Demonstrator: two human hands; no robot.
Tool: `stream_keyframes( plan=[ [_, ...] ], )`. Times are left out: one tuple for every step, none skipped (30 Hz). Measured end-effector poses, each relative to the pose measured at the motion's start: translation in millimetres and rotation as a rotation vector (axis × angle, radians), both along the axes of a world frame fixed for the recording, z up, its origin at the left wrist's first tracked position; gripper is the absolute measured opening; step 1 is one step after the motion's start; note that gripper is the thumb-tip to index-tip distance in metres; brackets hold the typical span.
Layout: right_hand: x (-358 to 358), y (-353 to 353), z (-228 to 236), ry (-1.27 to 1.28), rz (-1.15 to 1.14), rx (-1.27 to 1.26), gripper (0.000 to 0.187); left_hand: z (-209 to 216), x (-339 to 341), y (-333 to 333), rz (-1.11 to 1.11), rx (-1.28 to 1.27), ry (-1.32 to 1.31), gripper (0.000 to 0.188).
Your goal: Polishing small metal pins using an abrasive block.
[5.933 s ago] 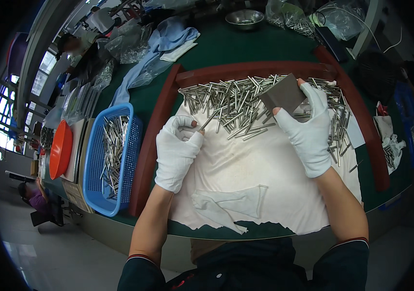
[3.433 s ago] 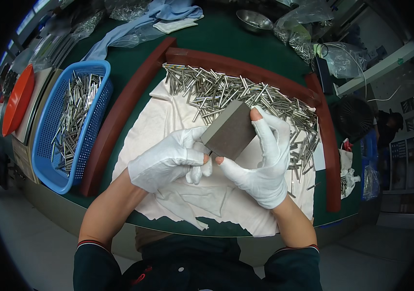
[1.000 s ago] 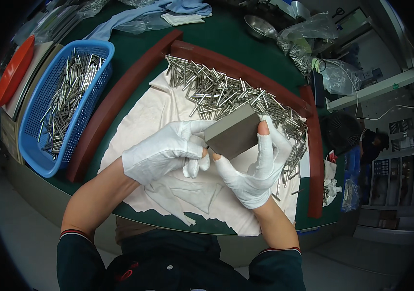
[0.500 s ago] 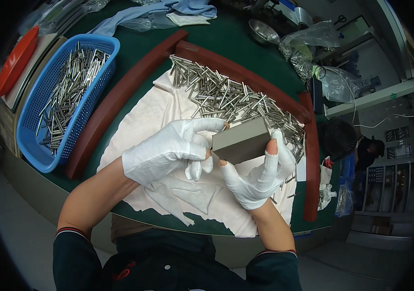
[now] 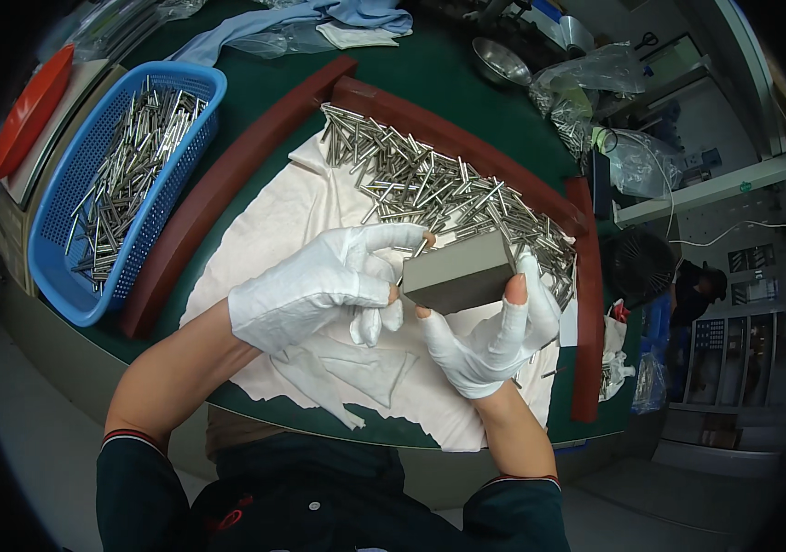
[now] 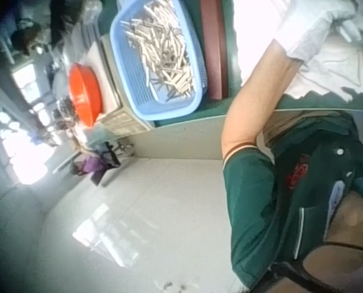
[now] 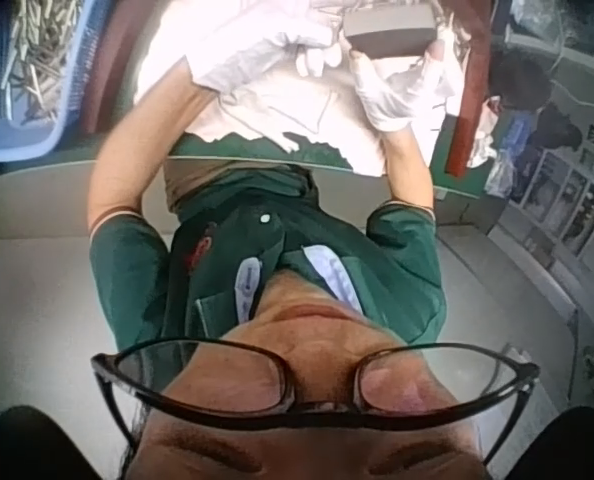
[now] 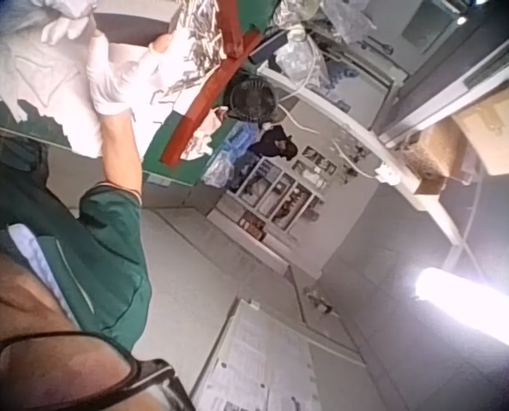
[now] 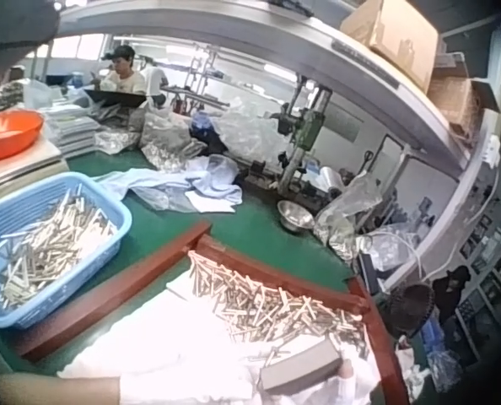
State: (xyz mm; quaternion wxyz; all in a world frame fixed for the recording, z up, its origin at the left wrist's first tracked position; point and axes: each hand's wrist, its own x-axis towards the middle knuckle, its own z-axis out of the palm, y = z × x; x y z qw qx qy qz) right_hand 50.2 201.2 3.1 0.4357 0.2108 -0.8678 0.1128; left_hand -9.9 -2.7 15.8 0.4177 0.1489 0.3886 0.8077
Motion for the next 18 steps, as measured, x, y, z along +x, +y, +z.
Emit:
stream_keyframes(
  plan=[
    [-1, -4, 4, 0.011, 0.012, 0.010, 0.097, -1, 0, 1, -0.004, 0.002, -0.003, 0.068],
    [-4, -5, 6, 0.022, 0.023, 0.020, 0.097, -1, 0, 1, -0.023, 0.014, -0.012, 0.068],
    [-8, -7, 5, 0.054, 0.051, 0.028, 0.098, -1, 0, -1, -0.039, 0.024, -0.018, 0.069],
    [-7, -5, 3, 0.055, 0.050, 0.027, 0.098, -1, 0, -1, -0.040, 0.022, -0.017, 0.069],
    [-3, -1, -1, 0.033, 0.035, 0.005, 0.098, -2, 0, -1, -0.011, 0.015, -0.025, 0.069],
    [-1, 2, -2, 0.010, 0.024, -0.013, 0.098, -3, 1, 0, 0.023, 0.010, -0.035, 0.070],
    [1, 3, -2, 0.006, 0.015, -0.010, 0.099, -4, 0, 2, 0.028, 0.012, -0.035, 0.070],
    [-1, 2, -1, 0.005, 0.020, -0.008, 0.099, -6, 0, 4, 0.004, 0.026, -0.039, 0.070],
    [-4, -5, 3, 0.030, 0.029, 0.000, 0.100, -7, 0, 4, -0.026, 0.037, -0.044, 0.071],
    [-6, -9, 4, 0.054, 0.039, 0.008, 0.101, -7, 0, 3, -0.029, 0.034, -0.045, 0.071],
    [-6, -7, 4, 0.063, 0.047, 0.029, 0.101, -7, 0, 2, -0.037, 0.047, -0.053, 0.071],
    [-6, -2, 2, 0.066, 0.049, 0.030, 0.101, -6, -1, 1, -0.041, 0.063, -0.057, 0.071],
    [-5, 3, -1, 0.058, 0.049, 0.009, 0.100, -4, -2, 1, -0.038, 0.064, -0.055, 0.071],
    [-4, 6, -3, 0.050, 0.049, -0.011, 0.100, -1, -2, 0, -0.030, 0.063, -0.064, 0.070],
    [-1, 4, -3, 0.033, 0.026, -0.025, 0.099, -1, -1, 1, -0.024, 0.060, -0.078, 0.070],
    [-1, 1, -2, 0.030, 0.025, -0.025, 0.099, -2, 0, 2, -0.024, 0.060, -0.081, 0.070],
    [-3, -2, 2, 0.042, 0.033, -0.010, 0.098, -4, 1, 3, -0.047, 0.066, -0.088, 0.069],
    [-6, -5, 5, 0.056, 0.037, 0.005, 0.098, -6, 1, 3, -0.074, 0.071, -0.091, 0.068]
  ],
)
